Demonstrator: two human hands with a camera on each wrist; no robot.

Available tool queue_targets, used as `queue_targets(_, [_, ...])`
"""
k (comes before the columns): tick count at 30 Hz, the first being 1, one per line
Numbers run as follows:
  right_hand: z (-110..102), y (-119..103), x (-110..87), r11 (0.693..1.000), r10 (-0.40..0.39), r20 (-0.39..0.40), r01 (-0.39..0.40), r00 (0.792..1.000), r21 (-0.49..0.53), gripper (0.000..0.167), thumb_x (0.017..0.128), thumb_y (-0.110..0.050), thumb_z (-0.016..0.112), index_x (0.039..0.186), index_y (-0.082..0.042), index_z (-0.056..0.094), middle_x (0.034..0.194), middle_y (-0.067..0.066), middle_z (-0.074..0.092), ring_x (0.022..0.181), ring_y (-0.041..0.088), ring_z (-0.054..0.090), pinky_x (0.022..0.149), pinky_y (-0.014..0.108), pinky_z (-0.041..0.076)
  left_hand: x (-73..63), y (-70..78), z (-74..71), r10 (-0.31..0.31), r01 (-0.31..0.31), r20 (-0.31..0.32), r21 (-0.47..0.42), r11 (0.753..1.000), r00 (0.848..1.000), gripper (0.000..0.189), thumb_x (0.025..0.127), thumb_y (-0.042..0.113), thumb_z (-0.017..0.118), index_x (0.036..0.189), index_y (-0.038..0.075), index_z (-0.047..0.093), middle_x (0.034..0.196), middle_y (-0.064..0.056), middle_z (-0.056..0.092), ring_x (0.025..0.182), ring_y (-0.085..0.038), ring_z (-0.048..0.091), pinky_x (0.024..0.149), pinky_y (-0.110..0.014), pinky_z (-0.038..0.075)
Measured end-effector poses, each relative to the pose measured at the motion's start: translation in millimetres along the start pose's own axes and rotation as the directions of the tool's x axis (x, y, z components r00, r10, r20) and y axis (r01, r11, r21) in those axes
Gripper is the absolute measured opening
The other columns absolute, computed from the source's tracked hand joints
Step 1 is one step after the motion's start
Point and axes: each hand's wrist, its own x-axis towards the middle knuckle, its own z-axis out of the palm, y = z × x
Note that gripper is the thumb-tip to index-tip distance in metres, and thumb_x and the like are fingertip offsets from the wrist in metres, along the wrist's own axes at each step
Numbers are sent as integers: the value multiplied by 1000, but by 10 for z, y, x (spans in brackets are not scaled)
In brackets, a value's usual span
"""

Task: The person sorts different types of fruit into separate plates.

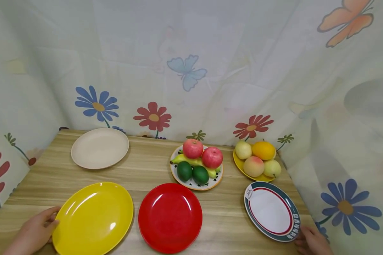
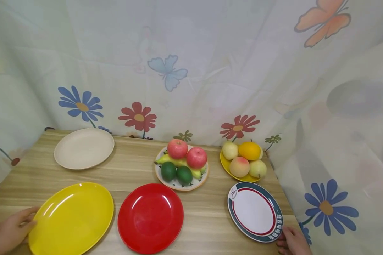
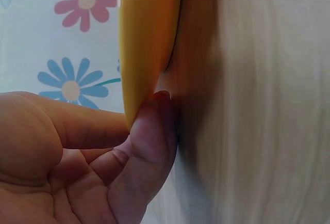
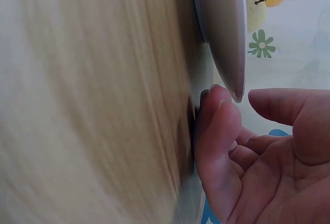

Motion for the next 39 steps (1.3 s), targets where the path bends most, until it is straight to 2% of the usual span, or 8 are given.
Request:
queue_targets(3, [7,-14,-11,1000,1,0,-1,1000,-6,56,104,-33,27,139,10,23,102,26,55,82,28,61,68,40,56,-3,35,10,-2,2,14,-3,1000,1000,49,94,5,53,133,-17,32,100,-25,57,78,-20,55,65,-31,54])
queue_targets(7, [19,-32,-14,1000,18,-7,-18,1000,-11,55,104,-33,28,139,10,24,99,24,56,82,28,60,68,39,56,-6,62,19,52,-52,-10,0,999,999,47,93,6,54,132,-16,36,99,-23,58,80,-21,56,63,-30,54])
queue_targets(10, [21,-33,-7,1000,22,-4,-22,1000,-11,55,104,-33,28,140,9,24,99,23,56,82,28,60,68,39,56,6,57,30,64,-64,-19,-4,998,998,46,94,6,55,131,-14,37,98,-22,58,79,-21,56,61,-28,54])
queue_targets(14, [16,-24,13,999,31,0,-31,1000,-4,56,104,-34,29,141,8,23,98,22,56,83,28,60,68,39,55,17,73,36,42,-42,-13,-12,999,999,47,94,8,55,132,-14,37,100,-25,57,78,-20,56,62,-29,55])
queue_targets(19, [13,-29,12,999,45,-3,-45,999,4,58,104,-35,31,142,7,22,98,22,56,84,29,60,69,40,55,21,107,36,61,-60,-38,8,998,997,46,94,10,55,131,-14,39,101,-27,58,79,-21,58,63,-31,54])
queue_targets(25, [30,-38,7,999,20,-3,-20,1000,-30,56,103,-32,33,140,9,23,101,23,55,84,29,60,68,39,55,54,102,22,76,-74,-52,30,997,996,46,94,11,55,130,-13,40,101,-26,58,80,-22,57,63,-31,53])
queue_targets(33, [56,-38,44,998,-18,-13,17,1000,-64,55,103,-32,36,139,9,25,106,24,54,83,27,60,68,37,55,53,130,13,53,-53,-37,5,999,998,47,94,10,54,132,-12,39,102,-25,58,78,-19,56,61,-29,52])
queue_targets(39, [60,-75,21,997,-41,-8,40,999,-63,55,103,-30,35,138,12,24,108,27,52,83,29,59,68,38,56,20,209,0,87,-84,-64,42,996,994,45,92,8,56,130,-13,42,101,-27,58,78,-21,55,61,-30,51])
